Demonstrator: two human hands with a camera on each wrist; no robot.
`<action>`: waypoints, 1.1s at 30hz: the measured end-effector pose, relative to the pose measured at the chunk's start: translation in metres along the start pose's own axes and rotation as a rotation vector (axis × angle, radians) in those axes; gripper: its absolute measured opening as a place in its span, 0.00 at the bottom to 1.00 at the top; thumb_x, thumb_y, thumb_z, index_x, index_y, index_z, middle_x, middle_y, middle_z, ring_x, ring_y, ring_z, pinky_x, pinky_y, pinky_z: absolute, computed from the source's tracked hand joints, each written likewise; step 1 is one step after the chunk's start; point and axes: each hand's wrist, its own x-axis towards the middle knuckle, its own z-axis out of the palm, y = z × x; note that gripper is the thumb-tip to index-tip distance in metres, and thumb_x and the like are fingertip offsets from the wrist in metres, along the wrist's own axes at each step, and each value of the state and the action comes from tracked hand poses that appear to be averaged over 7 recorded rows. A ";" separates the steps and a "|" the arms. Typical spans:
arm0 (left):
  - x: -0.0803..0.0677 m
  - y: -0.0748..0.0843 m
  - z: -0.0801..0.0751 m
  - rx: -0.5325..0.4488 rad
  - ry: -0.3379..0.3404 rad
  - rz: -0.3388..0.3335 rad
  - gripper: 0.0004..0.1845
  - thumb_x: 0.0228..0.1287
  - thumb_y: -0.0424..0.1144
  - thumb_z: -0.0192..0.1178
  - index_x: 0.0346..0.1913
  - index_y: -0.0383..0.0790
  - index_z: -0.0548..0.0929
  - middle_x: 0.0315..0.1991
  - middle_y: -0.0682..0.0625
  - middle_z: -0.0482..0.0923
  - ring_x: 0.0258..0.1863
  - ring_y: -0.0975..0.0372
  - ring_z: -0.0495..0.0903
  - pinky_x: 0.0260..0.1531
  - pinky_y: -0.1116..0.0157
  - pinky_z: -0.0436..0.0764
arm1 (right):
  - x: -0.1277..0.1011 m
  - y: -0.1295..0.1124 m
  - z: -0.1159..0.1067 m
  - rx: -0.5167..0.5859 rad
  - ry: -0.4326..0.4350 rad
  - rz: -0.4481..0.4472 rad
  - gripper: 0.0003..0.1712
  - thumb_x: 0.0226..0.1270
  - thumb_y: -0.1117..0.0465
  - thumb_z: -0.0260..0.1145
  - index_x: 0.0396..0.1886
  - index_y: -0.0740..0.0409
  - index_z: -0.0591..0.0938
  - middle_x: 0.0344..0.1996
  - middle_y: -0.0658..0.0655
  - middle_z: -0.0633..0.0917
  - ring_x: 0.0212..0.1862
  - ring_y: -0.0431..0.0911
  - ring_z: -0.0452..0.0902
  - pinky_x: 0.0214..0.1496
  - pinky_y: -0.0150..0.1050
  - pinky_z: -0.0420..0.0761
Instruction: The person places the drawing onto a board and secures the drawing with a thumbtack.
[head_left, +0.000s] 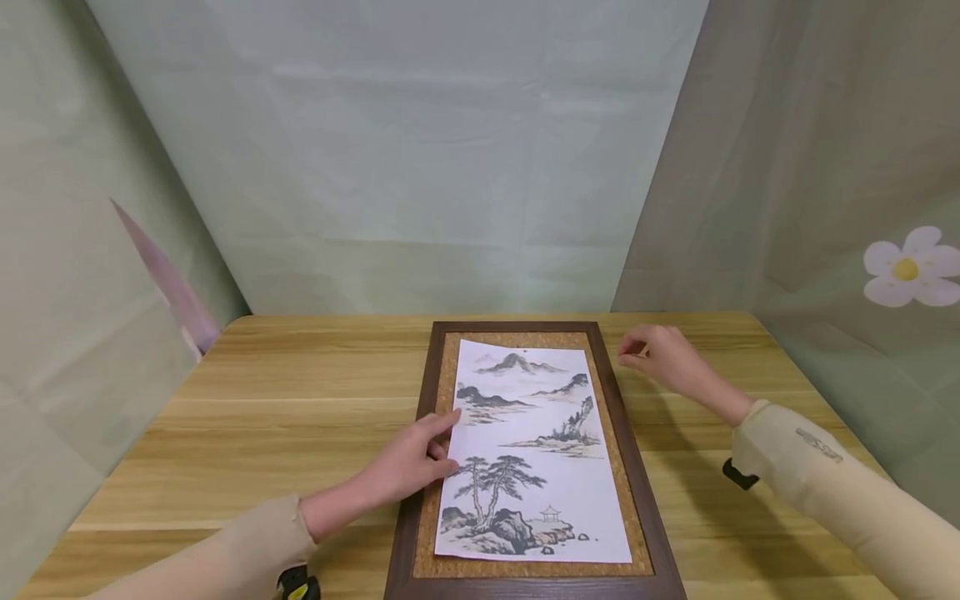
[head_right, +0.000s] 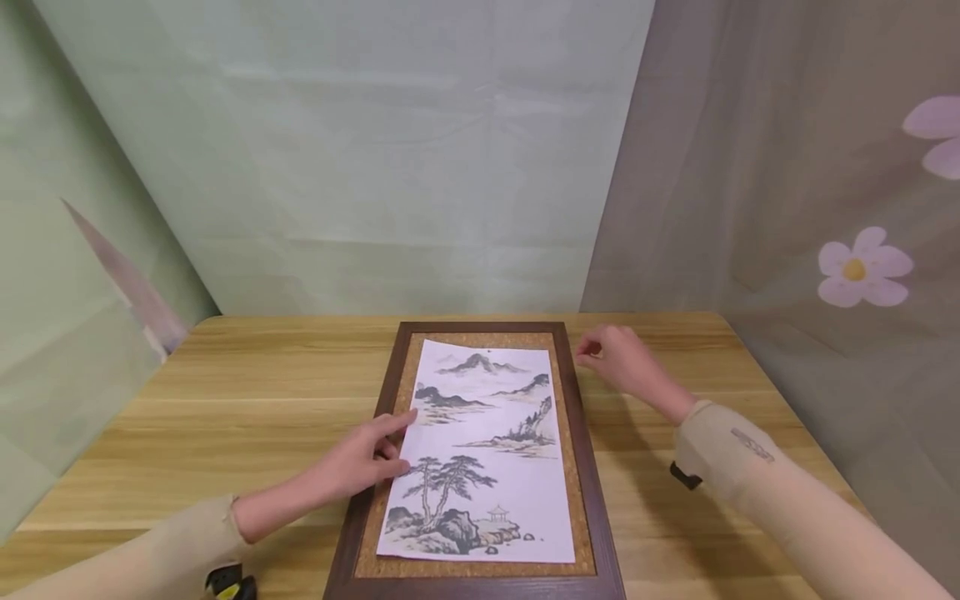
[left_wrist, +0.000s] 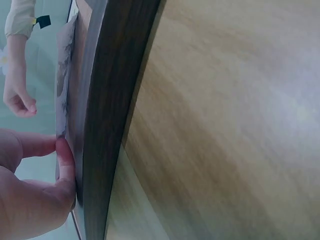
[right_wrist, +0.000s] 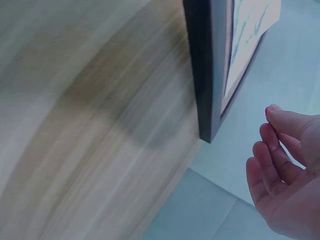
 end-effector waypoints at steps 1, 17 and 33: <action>0.000 0.000 0.000 0.004 -0.001 0.001 0.39 0.58 0.28 0.67 0.73 0.28 0.63 0.42 0.44 0.73 0.32 0.66 0.72 0.27 0.73 0.75 | 0.001 -0.002 -0.001 0.000 -0.001 -0.001 0.03 0.64 0.64 0.70 0.34 0.59 0.86 0.33 0.55 0.88 0.38 0.47 0.82 0.40 0.45 0.83; -0.003 0.002 0.001 0.075 -0.005 0.007 0.40 0.55 0.29 0.69 0.72 0.28 0.65 0.53 0.35 0.70 0.27 0.70 0.73 0.24 0.73 0.75 | 0.023 -0.021 0.000 0.008 0.001 -0.057 0.02 0.64 0.64 0.70 0.35 0.57 0.87 0.32 0.53 0.87 0.38 0.46 0.82 0.42 0.45 0.82; -0.005 0.000 0.004 0.150 0.013 0.071 0.40 0.54 0.28 0.70 0.70 0.24 0.65 0.65 0.30 0.61 0.27 0.71 0.70 0.25 0.74 0.74 | 0.038 -0.039 0.003 0.040 -0.013 -0.060 0.03 0.66 0.63 0.69 0.35 0.56 0.87 0.33 0.53 0.88 0.38 0.46 0.82 0.42 0.44 0.83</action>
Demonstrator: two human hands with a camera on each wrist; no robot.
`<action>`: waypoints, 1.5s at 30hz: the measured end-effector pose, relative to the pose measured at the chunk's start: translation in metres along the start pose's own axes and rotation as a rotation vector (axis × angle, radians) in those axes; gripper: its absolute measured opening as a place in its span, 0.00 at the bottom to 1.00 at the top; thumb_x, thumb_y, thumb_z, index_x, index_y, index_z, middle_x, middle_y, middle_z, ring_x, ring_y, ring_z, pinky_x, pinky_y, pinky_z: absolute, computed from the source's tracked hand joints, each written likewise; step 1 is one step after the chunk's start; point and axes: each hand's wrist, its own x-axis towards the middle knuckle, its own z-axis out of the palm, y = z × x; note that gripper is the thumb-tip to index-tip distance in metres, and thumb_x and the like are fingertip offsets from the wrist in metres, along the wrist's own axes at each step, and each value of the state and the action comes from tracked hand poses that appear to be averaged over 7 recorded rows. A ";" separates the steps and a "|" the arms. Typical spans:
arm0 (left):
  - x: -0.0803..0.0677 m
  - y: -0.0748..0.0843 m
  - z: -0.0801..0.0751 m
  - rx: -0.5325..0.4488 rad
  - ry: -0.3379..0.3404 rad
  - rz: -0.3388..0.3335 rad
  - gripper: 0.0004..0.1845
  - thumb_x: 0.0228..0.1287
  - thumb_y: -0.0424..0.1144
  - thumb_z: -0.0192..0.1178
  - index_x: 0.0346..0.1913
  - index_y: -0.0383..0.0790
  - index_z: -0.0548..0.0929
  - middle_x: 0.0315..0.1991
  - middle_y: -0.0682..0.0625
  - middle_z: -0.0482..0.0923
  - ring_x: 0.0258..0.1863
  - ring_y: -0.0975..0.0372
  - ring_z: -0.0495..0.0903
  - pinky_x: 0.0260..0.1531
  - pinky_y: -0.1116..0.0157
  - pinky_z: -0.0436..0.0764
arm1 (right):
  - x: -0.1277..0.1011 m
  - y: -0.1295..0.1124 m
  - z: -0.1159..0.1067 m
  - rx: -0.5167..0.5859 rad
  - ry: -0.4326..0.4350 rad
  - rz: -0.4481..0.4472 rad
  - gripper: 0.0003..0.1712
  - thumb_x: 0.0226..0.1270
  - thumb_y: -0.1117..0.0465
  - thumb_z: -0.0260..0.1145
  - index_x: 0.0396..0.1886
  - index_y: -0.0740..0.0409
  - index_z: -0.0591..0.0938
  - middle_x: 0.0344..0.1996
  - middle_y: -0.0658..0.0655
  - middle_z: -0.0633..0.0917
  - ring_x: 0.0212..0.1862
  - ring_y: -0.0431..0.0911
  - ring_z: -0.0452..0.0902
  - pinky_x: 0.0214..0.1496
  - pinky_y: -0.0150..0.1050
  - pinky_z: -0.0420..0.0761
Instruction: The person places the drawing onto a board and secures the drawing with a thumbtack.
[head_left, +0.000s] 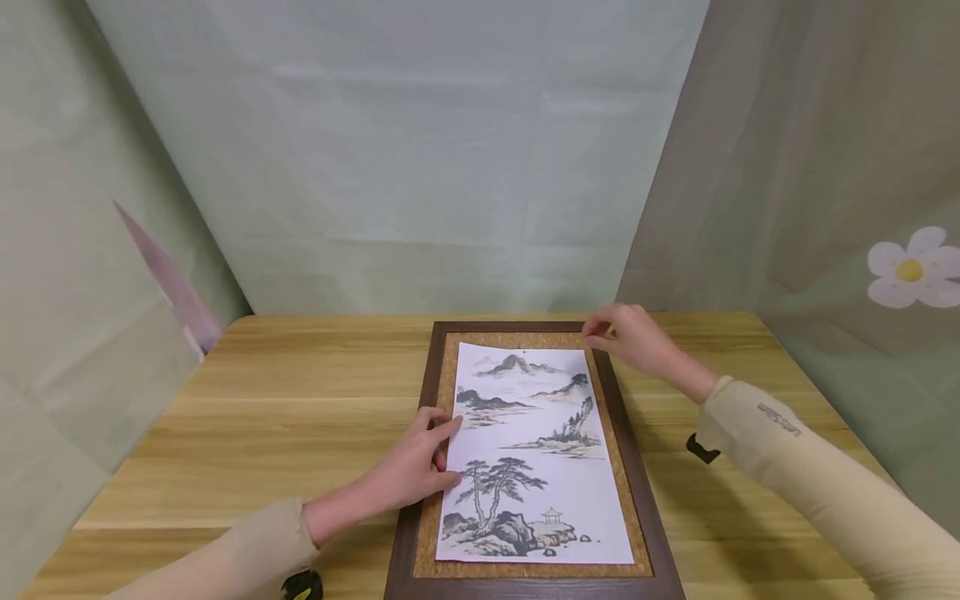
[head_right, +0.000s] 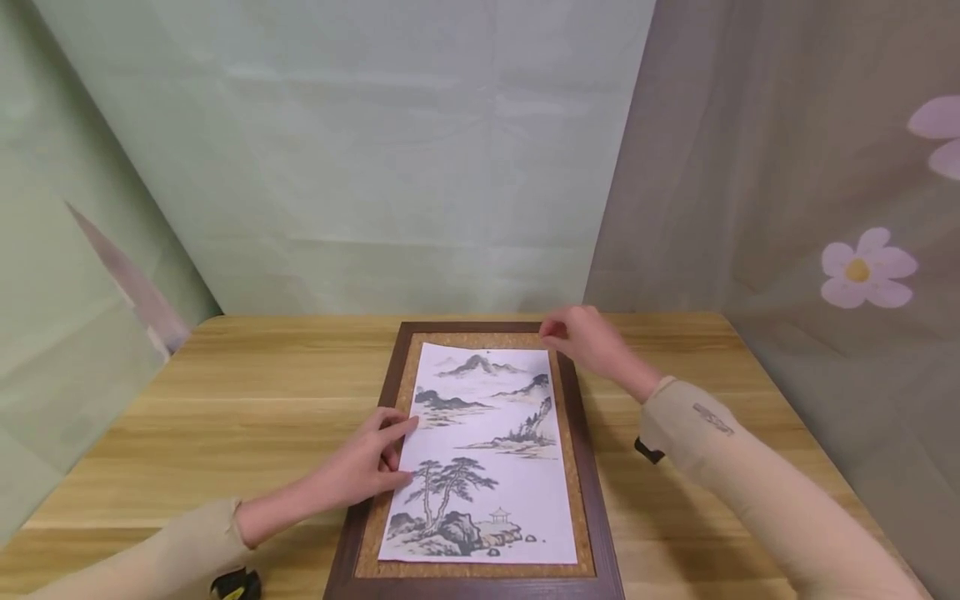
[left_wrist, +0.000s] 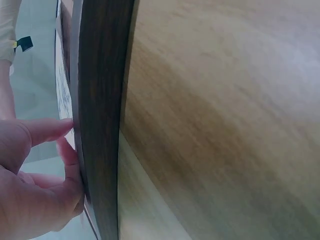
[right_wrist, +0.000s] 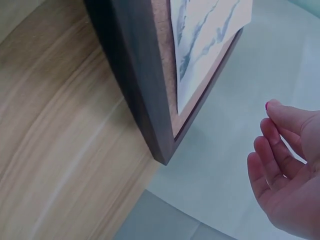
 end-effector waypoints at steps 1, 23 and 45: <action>0.000 0.000 0.000 0.003 0.000 0.000 0.40 0.54 0.28 0.70 0.70 0.24 0.65 0.65 0.30 0.60 0.28 0.71 0.70 0.26 0.74 0.74 | 0.002 -0.001 0.000 0.004 -0.005 0.001 0.02 0.66 0.63 0.68 0.36 0.55 0.87 0.33 0.52 0.87 0.38 0.45 0.82 0.41 0.44 0.83; 0.000 0.003 -0.006 0.121 -0.091 0.044 0.39 0.54 0.38 0.74 0.67 0.24 0.70 0.69 0.30 0.61 0.27 0.71 0.68 0.27 0.75 0.73 | 0.022 -0.011 0.012 0.072 -0.036 -0.035 0.06 0.66 0.63 0.68 0.38 0.60 0.87 0.33 0.54 0.87 0.34 0.43 0.80 0.41 0.41 0.82; 0.003 0.002 -0.009 0.125 -0.120 0.038 0.40 0.53 0.37 0.74 0.68 0.25 0.69 0.72 0.30 0.60 0.25 0.73 0.67 0.27 0.75 0.73 | 0.069 -0.018 0.060 0.183 -0.208 -0.025 0.06 0.71 0.66 0.62 0.39 0.61 0.85 0.37 0.59 0.88 0.40 0.51 0.84 0.42 0.39 0.81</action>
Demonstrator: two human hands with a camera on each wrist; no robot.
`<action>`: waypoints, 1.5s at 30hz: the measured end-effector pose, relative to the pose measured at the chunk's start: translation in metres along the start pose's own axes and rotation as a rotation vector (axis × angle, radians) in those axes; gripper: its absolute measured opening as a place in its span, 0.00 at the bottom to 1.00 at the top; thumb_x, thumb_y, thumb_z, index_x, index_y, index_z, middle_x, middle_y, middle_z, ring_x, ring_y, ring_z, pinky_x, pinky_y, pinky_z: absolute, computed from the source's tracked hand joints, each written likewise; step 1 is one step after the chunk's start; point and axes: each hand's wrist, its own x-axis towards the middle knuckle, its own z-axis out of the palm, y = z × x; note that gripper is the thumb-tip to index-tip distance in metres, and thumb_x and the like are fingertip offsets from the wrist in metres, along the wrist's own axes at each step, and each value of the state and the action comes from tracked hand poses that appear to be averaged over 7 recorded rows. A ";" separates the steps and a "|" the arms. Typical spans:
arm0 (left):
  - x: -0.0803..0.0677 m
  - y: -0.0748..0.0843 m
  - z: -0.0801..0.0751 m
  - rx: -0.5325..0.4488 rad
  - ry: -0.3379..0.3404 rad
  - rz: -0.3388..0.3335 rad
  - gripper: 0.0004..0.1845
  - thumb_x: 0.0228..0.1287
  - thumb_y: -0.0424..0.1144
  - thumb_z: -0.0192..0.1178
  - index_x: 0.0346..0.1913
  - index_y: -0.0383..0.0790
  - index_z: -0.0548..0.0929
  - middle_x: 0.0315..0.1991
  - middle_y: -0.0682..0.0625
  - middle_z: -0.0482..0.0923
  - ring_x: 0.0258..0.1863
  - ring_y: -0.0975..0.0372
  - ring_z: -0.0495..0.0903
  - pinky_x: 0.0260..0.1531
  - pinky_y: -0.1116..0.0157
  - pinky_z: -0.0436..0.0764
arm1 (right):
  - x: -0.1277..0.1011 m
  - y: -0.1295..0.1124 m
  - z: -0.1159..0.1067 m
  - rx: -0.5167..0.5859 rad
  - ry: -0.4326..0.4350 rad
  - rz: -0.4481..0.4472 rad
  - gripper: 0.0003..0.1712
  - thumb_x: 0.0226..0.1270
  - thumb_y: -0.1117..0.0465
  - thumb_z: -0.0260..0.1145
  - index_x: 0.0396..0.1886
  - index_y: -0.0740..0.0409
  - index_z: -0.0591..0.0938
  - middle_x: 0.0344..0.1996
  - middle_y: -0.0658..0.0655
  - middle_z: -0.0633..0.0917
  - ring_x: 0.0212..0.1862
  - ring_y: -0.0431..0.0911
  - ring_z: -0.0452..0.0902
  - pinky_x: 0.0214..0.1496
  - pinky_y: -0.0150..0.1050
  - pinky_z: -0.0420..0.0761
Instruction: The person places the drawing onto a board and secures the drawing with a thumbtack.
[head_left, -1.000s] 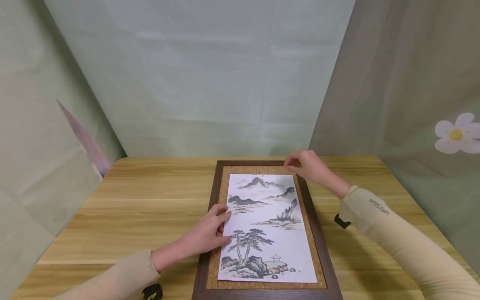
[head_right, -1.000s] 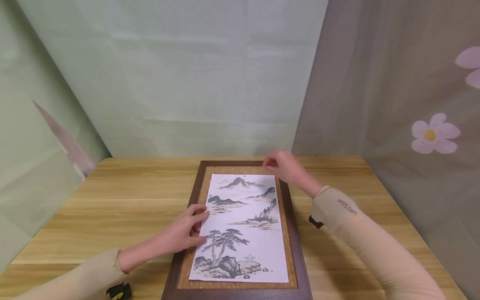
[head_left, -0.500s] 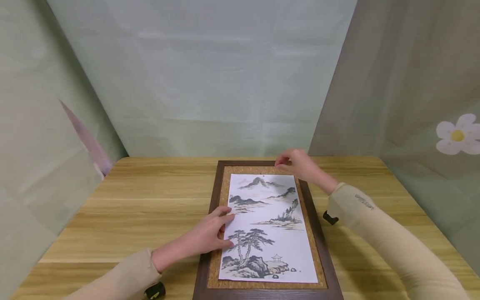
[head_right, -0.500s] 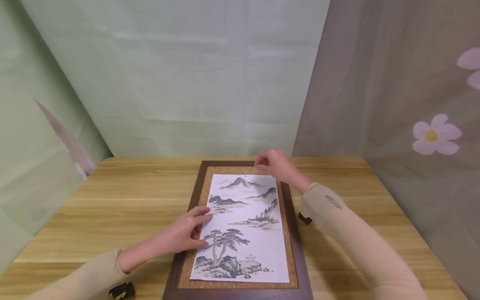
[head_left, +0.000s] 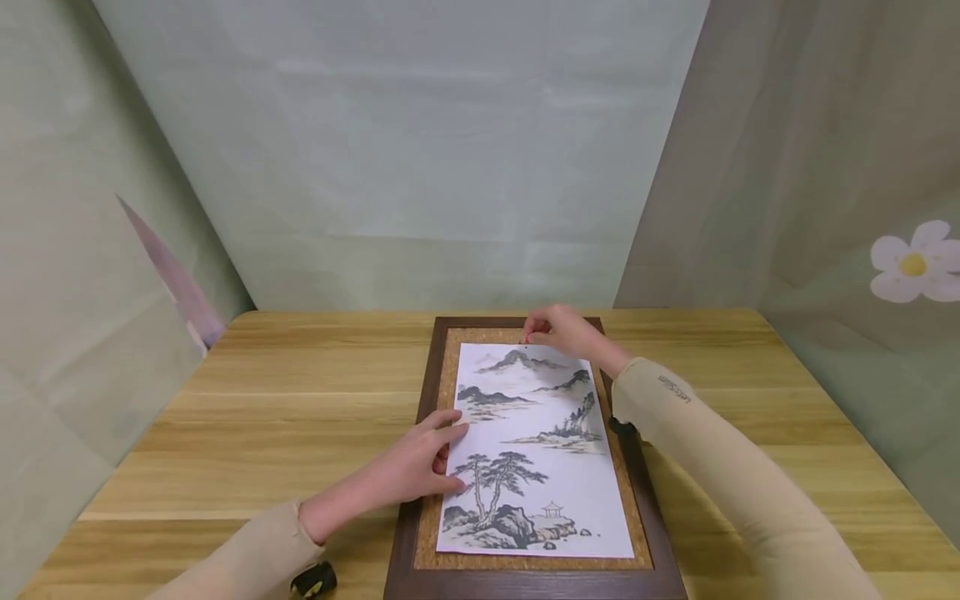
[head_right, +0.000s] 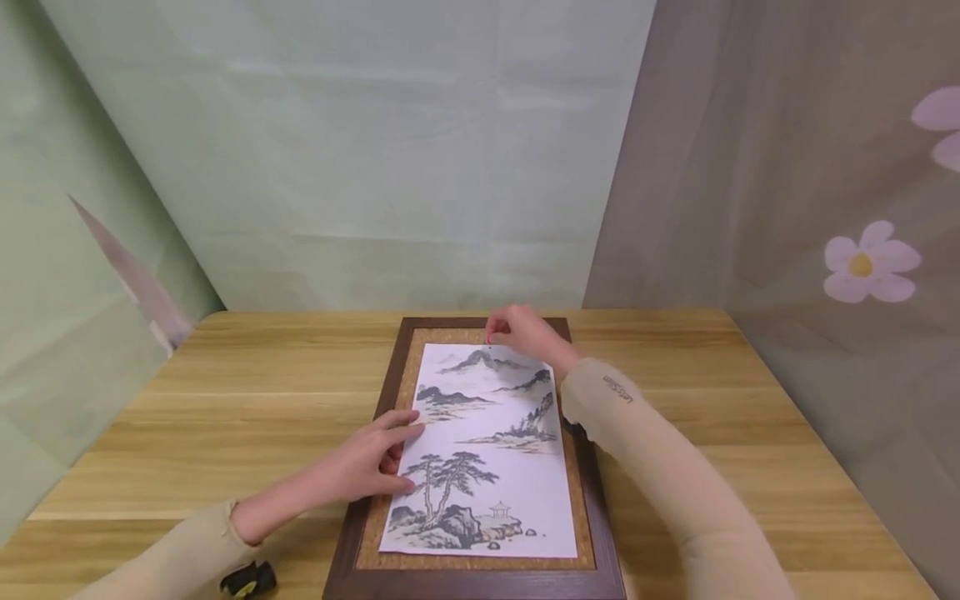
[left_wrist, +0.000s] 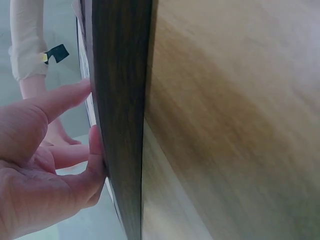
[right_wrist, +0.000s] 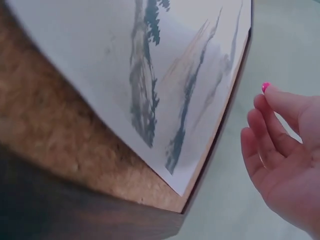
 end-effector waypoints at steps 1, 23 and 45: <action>0.000 0.000 0.000 0.002 0.000 -0.003 0.40 0.53 0.37 0.74 0.68 0.25 0.70 0.72 0.30 0.60 0.25 0.73 0.67 0.27 0.75 0.72 | 0.002 0.001 0.001 0.007 -0.012 0.004 0.06 0.71 0.66 0.61 0.40 0.62 0.84 0.37 0.59 0.88 0.40 0.51 0.83 0.42 0.39 0.80; -0.001 0.007 -0.003 0.007 -0.017 -0.015 0.40 0.54 0.37 0.73 0.68 0.26 0.69 0.72 0.30 0.59 0.23 0.72 0.66 0.26 0.74 0.71 | 0.012 0.017 0.003 0.023 -0.211 0.027 0.07 0.75 0.67 0.56 0.38 0.63 0.80 0.34 0.57 0.82 0.33 0.43 0.68 0.41 0.36 0.70; -0.005 0.010 -0.001 0.001 -0.030 -0.006 0.40 0.55 0.39 0.73 0.69 0.26 0.69 0.73 0.30 0.58 0.23 0.73 0.66 0.26 0.74 0.71 | 0.015 0.022 0.008 0.056 -0.213 0.023 0.06 0.75 0.67 0.56 0.39 0.62 0.80 0.31 0.55 0.81 0.29 0.41 0.66 0.36 0.34 0.69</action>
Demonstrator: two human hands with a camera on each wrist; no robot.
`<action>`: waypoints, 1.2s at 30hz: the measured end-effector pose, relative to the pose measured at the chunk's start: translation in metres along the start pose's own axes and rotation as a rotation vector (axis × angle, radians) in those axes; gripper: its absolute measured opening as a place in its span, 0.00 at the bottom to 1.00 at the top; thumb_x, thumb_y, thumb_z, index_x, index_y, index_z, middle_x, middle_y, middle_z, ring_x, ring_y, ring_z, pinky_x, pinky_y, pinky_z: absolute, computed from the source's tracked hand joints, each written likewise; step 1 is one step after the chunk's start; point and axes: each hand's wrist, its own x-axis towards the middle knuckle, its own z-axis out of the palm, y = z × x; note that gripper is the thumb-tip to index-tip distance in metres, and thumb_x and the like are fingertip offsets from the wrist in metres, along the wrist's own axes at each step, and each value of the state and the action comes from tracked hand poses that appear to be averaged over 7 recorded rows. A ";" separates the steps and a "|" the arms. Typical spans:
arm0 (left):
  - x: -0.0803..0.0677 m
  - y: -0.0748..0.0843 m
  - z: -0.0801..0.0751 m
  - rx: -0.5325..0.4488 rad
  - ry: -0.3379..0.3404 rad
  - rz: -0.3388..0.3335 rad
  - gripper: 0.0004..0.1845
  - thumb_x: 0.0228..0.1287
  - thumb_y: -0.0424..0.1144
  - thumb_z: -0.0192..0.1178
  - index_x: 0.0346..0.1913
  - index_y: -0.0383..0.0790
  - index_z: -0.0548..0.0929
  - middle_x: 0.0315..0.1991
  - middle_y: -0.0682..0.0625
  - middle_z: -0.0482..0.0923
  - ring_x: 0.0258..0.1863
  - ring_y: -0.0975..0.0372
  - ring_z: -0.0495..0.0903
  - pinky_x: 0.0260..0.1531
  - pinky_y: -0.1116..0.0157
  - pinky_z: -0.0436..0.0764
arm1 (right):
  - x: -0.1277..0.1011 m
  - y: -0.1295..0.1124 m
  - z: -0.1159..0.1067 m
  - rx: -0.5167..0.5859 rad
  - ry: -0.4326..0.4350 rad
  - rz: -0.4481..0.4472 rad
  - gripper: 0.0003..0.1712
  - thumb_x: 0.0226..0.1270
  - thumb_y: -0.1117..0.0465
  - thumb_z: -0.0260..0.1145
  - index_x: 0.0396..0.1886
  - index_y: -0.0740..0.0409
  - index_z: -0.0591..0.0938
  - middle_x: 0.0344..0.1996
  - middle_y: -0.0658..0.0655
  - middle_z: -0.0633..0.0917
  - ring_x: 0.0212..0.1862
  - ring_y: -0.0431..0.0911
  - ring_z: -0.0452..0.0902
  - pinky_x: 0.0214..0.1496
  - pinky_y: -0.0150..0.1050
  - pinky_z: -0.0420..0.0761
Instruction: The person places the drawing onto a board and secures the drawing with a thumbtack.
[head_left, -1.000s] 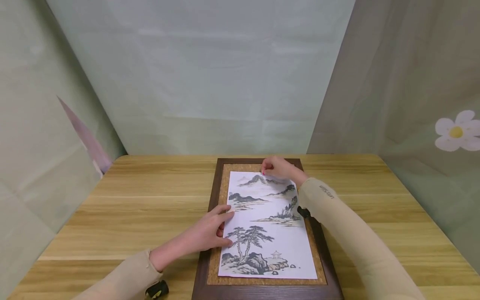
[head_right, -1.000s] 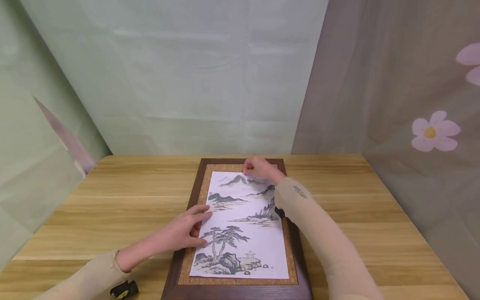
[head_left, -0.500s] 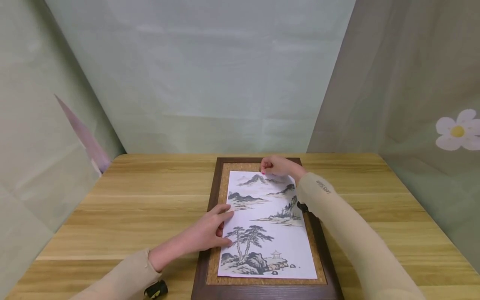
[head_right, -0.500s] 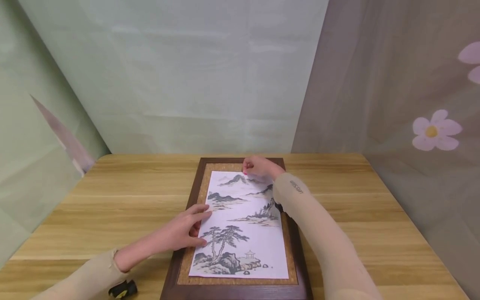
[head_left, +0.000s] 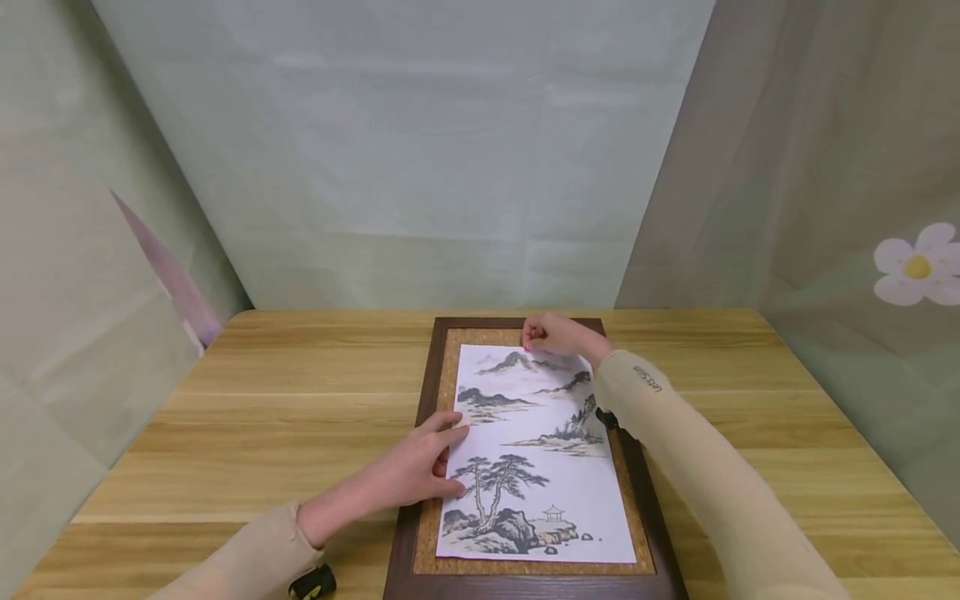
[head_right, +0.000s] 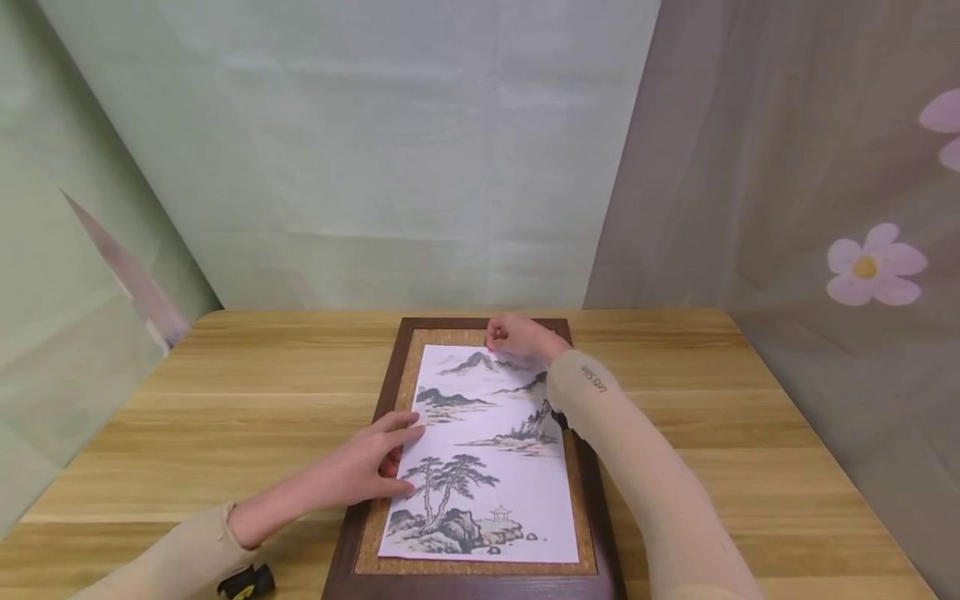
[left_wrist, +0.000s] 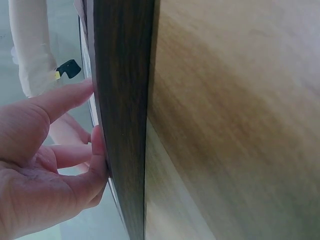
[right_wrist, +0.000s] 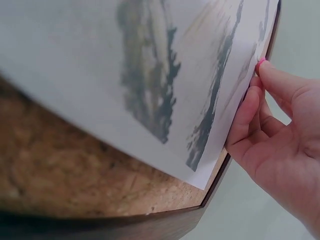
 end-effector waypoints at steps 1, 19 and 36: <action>0.000 0.000 0.000 0.001 0.000 0.000 0.40 0.55 0.39 0.73 0.69 0.26 0.69 0.73 0.30 0.58 0.23 0.73 0.66 0.26 0.74 0.71 | 0.000 0.000 0.000 0.001 0.000 0.000 0.06 0.75 0.67 0.56 0.38 0.62 0.80 0.31 0.55 0.81 0.29 0.41 0.65 0.36 0.34 0.69; 0.000 -0.001 -0.002 -0.008 -0.011 -0.001 0.40 0.56 0.38 0.73 0.69 0.25 0.68 0.73 0.29 0.57 0.23 0.73 0.66 0.26 0.73 0.71 | 0.005 -0.004 0.005 -0.068 0.043 0.014 0.03 0.72 0.68 0.60 0.35 0.61 0.79 0.34 0.56 0.83 0.36 0.44 0.74 0.43 0.37 0.76; -0.001 -0.011 -0.002 -0.021 0.041 0.076 0.33 0.57 0.33 0.70 0.65 0.26 0.73 0.66 0.30 0.67 0.27 0.73 0.69 0.28 0.75 0.75 | -0.017 -0.017 0.011 -0.153 0.258 0.062 0.07 0.75 0.62 0.59 0.44 0.58 0.82 0.39 0.56 0.86 0.40 0.46 0.80 0.44 0.42 0.80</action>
